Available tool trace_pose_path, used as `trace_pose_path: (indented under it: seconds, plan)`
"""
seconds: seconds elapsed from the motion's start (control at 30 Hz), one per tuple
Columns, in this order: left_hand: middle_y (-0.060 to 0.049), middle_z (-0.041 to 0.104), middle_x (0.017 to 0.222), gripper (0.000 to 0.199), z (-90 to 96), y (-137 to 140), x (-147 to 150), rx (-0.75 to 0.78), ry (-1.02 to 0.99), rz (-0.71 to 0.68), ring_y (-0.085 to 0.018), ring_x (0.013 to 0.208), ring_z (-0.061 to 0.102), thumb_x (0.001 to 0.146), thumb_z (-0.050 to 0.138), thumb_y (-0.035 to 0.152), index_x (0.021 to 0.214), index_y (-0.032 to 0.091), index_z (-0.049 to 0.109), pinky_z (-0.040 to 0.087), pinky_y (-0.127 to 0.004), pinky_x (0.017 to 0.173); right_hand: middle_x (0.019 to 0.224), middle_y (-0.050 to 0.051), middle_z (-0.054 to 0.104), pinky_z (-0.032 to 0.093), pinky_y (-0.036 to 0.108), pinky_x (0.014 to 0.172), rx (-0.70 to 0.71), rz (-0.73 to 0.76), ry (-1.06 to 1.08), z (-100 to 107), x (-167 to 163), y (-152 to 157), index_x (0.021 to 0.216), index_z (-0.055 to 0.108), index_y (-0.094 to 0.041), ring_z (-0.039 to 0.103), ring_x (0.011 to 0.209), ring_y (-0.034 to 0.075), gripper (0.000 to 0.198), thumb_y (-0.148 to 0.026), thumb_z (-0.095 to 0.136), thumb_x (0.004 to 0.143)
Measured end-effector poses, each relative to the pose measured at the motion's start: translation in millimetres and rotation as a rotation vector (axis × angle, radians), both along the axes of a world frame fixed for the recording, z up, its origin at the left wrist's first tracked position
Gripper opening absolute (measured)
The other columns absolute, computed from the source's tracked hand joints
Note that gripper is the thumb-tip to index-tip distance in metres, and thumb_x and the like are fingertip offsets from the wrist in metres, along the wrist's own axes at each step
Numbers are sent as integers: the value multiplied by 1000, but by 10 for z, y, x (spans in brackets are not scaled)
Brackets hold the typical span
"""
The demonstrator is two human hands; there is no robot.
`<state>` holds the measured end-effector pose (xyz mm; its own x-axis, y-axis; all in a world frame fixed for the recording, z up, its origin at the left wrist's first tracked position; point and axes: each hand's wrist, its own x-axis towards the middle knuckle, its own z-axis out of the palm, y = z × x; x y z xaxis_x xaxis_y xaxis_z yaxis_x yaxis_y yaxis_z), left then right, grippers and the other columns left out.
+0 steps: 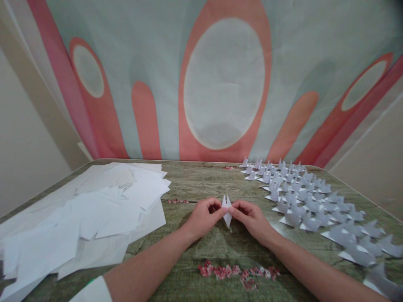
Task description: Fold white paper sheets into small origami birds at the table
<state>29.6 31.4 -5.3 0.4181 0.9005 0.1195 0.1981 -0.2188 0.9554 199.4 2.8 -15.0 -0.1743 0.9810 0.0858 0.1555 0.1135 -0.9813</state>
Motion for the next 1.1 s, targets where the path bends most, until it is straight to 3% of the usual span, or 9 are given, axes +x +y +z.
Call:
trace_pose_path:
  seconds: [0.33, 0.57, 1.1]
  plan:
    - [0, 58, 65, 25, 12, -30, -11, 102, 110, -21, -11, 60, 47, 78, 56, 37, 70, 14, 61, 36, -21, 55, 71, 1, 59, 41, 24, 60, 61, -25, 0, 29, -47, 2, 80, 61, -16, 51, 65, 13, 30, -46, 57, 77]
    - [2, 55, 62, 17, 79, -66, -14, 179, 179, -35, -11, 60, 47, 74, 58, 28, 64, 15, 58, 36, -21, 58, 67, -1, 58, 39, 24, 61, 45, -52, 39, 16, -20, 12, 74, 64, -17, 50, 62, 12, 28, -44, 60, 76]
    - [1, 57, 64, 13, 89, -73, 0, 183, 159, -44, -12, 61, 48, 73, 55, 23, 65, 15, 61, 35, -21, 59, 63, -1, 51, 34, 24, 60, 31, -88, 54, 39, -20, -5, 67, 65, -16, 45, 63, 12, 25, -39, 61, 76]
